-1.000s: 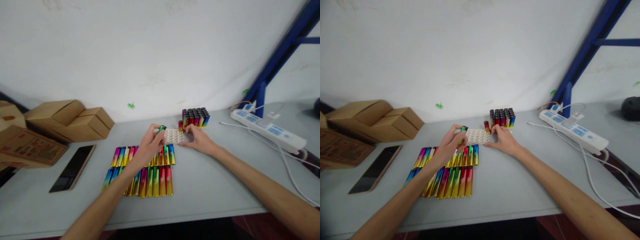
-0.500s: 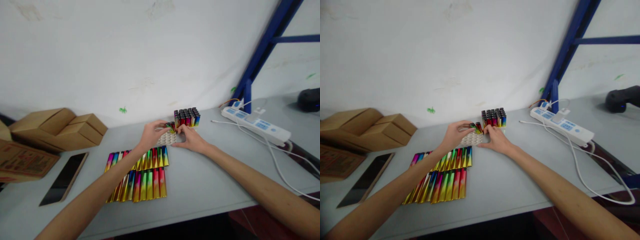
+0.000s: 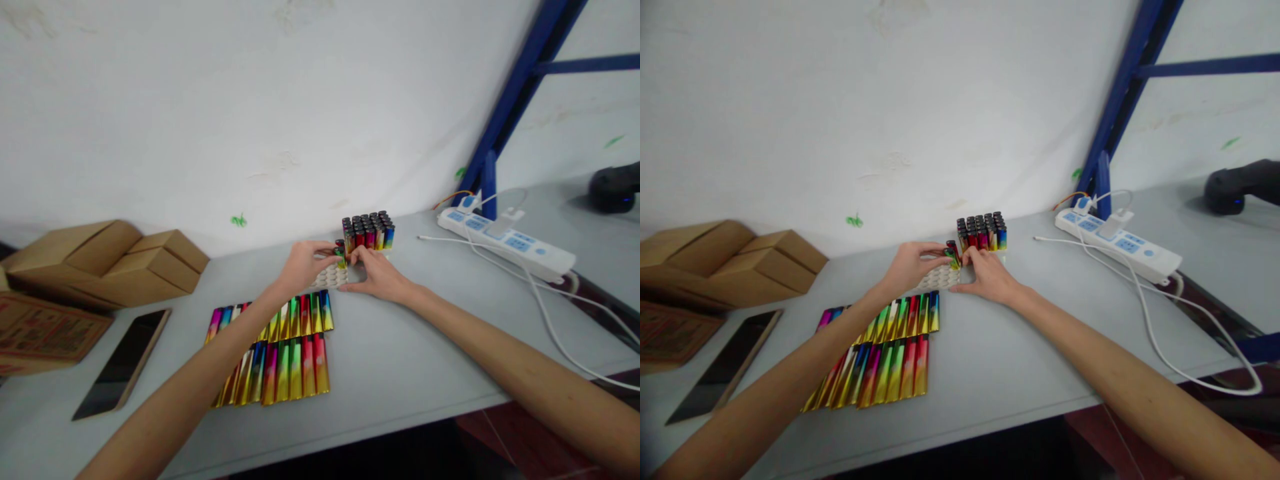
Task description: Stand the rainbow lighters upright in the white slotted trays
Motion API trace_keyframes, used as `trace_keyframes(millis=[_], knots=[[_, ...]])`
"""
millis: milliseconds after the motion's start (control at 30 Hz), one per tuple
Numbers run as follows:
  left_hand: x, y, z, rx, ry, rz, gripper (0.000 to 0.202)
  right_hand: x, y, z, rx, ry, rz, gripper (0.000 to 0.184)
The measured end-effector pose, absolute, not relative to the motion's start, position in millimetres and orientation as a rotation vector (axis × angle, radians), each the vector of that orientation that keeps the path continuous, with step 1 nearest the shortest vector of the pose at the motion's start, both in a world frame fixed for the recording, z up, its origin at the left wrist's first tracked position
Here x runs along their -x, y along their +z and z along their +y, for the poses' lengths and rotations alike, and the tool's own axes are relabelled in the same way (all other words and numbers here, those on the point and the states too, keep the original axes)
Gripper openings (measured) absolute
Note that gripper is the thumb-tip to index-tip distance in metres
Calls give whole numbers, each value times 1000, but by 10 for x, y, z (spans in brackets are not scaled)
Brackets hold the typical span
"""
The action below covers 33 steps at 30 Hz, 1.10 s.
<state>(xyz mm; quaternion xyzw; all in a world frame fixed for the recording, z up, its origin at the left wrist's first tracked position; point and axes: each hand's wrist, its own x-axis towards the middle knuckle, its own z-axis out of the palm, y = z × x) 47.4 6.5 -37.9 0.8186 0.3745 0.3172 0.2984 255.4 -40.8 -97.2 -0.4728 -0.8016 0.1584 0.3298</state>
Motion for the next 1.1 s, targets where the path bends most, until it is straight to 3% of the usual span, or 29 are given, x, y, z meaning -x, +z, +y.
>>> trace_keyframes(millis=[467, 600, 800, 1100], knots=[[-415, -318, -102, -2160, 815, 1182, 40, -2551, -953, -406, 1231, 438, -2090, 53], [-219, -287, -495, -2492, 710, 1366, 31, -2548, -956, -412, 1254, 437, -2087, 55], [-89, -423, -1048, -2811, 545, 1494, 34, -2551, -975, -414, 1267, 438, -2085, 55], [-282, -531, -1000, -2849, 512, 1490, 28, -2558, -973, -413, 1258, 461, -2077, 55]])
